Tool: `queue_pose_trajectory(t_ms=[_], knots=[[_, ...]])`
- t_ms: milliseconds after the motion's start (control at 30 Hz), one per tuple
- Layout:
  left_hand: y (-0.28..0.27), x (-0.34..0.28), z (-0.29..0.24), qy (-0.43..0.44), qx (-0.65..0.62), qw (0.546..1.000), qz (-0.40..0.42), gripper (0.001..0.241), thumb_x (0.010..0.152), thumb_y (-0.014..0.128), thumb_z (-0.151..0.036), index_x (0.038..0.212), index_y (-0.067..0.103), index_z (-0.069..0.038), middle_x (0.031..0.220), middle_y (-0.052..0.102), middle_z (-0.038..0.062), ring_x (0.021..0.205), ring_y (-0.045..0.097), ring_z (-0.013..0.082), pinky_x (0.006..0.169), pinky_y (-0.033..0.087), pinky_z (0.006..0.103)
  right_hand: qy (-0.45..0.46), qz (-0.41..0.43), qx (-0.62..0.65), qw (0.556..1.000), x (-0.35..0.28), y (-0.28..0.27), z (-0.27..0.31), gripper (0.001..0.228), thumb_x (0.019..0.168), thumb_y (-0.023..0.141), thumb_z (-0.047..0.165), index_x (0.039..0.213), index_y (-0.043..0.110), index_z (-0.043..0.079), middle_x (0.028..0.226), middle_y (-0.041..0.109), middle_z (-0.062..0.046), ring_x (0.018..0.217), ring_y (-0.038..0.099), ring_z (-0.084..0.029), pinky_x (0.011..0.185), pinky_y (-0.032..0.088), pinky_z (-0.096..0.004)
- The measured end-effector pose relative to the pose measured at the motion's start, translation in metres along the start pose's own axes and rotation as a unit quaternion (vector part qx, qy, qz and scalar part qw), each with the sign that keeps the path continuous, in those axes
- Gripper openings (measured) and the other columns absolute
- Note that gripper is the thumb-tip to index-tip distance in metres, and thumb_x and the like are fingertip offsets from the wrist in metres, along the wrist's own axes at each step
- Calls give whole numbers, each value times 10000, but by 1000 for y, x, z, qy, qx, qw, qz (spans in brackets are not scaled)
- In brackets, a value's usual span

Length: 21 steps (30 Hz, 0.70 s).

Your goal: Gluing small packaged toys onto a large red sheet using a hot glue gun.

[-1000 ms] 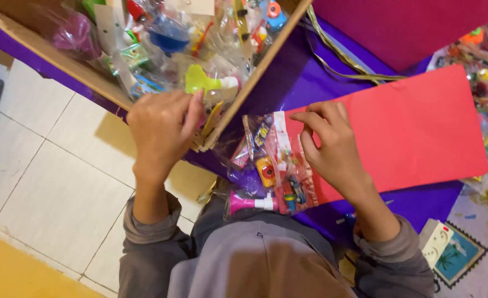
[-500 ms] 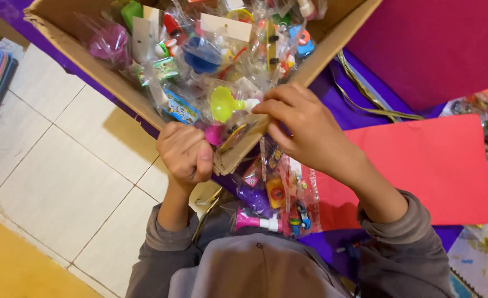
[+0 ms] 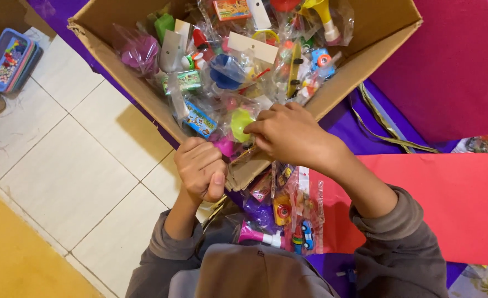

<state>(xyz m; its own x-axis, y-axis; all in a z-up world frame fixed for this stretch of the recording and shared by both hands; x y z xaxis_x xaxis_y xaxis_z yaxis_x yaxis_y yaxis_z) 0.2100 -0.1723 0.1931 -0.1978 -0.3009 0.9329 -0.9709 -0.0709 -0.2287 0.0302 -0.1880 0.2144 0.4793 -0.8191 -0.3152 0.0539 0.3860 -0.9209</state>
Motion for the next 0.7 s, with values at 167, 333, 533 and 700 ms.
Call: queue_pose_trajectory(t_ms=[167, 333, 533, 700], knots=[[-1, 0, 0, -4, -4, 1000, 3, 465, 1003, 392, -267, 546, 373, -186, 541, 287, -6, 410, 337, 174, 556, 351, 335, 50, -69, -44, 995, 11, 13, -30, 301, 949, 546, 288, 1140, 755, 185, 976, 735, -144, 908, 708, -363, 760, 536, -502], [-1, -3, 1, -5, -2, 1000, -19, 426, 945, 430, -258, 527, 389, -186, 522, 305, -12, 401, 335, 168, 546, 346, 327, 101, -140, -110, 979, 1, 6, -32, 441, 942, 570, 311, 1361, 659, 207, 1131, 624, -188, 1033, 647, -389, 789, 540, -484], [1, 0, 1, -10, -6, 1000, -15, 424, 931, 433, -280, 522, 371, -185, 509, 294, -3, 385, 324, 171, 530, 336, 335, -24, -164, 48, 985, -6, -33, -2, 244, 937, 576, 120, 1134, 716, 83, 1025, 635, -202, 963, 667, -395, 763, 548, -448], [0, 0, 3, -5, -23, 999, -26, 394, 892, 450, -266, 514, 369, -193, 505, 275, -13, 385, 304, 158, 521, 315, 334, -129, 122, 76, 981, 9, -33, 38, 335, 883, 641, 126, 1192, 736, 38, 1226, 689, -211, 1135, 637, -415, 907, 514, -511]])
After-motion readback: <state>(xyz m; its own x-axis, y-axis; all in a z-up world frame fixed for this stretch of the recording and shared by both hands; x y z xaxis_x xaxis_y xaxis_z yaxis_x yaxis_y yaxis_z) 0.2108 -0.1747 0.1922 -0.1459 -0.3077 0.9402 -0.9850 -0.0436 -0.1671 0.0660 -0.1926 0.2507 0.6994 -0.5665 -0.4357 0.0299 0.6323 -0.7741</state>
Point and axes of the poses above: each hand's wrist, its own x-axis towards the middle knuckle, its own y-axis out of the palm, z = x × y, the point moved 3 cm from there along x, towards the middle knuckle
